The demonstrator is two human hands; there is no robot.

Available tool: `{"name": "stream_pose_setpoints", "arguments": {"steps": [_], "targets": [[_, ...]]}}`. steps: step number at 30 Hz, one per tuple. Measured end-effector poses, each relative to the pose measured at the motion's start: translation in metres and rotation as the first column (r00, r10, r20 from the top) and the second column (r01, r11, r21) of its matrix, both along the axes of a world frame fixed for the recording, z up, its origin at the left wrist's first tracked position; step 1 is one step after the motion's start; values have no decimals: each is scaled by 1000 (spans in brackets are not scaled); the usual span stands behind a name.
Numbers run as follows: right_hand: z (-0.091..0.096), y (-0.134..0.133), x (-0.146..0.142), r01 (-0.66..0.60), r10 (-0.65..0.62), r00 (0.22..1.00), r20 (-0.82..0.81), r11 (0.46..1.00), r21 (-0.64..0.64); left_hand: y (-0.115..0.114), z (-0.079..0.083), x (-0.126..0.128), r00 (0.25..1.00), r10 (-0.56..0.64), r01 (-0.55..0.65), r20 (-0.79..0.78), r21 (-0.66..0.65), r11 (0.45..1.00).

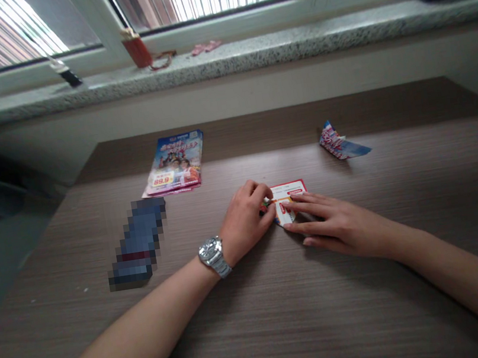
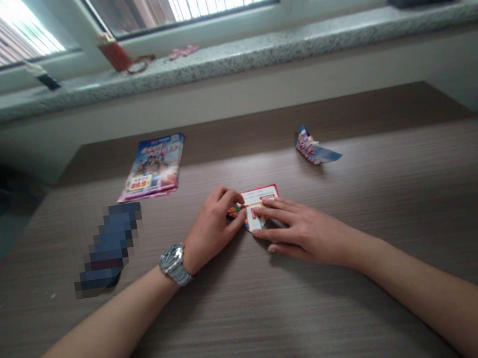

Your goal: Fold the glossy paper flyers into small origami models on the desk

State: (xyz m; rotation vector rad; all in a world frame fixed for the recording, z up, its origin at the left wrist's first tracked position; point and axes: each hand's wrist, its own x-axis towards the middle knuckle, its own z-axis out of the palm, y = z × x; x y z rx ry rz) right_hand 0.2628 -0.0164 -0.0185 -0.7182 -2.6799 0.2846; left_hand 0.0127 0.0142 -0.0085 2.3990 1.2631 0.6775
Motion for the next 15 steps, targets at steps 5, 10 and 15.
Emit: {"name": "stream_pose_setpoints", "arguments": {"steps": [5, 10, 15], "targets": [[2, -1, -1, 6, -6, 1000, 7, 1000, 10, -1, 0, -1, 1000, -26, 26, -7, 54, 998], [4, 0, 0, 14, -15, 1000, 19, 1000, 16, -1, 4, -8, 990, -100, 121, -101, 232, 965], [6, 1, 5, 40, -40, 999, 18, 999, 5, -7, 13, -16, 947, -229, 289, -225, 290, 912]]}}
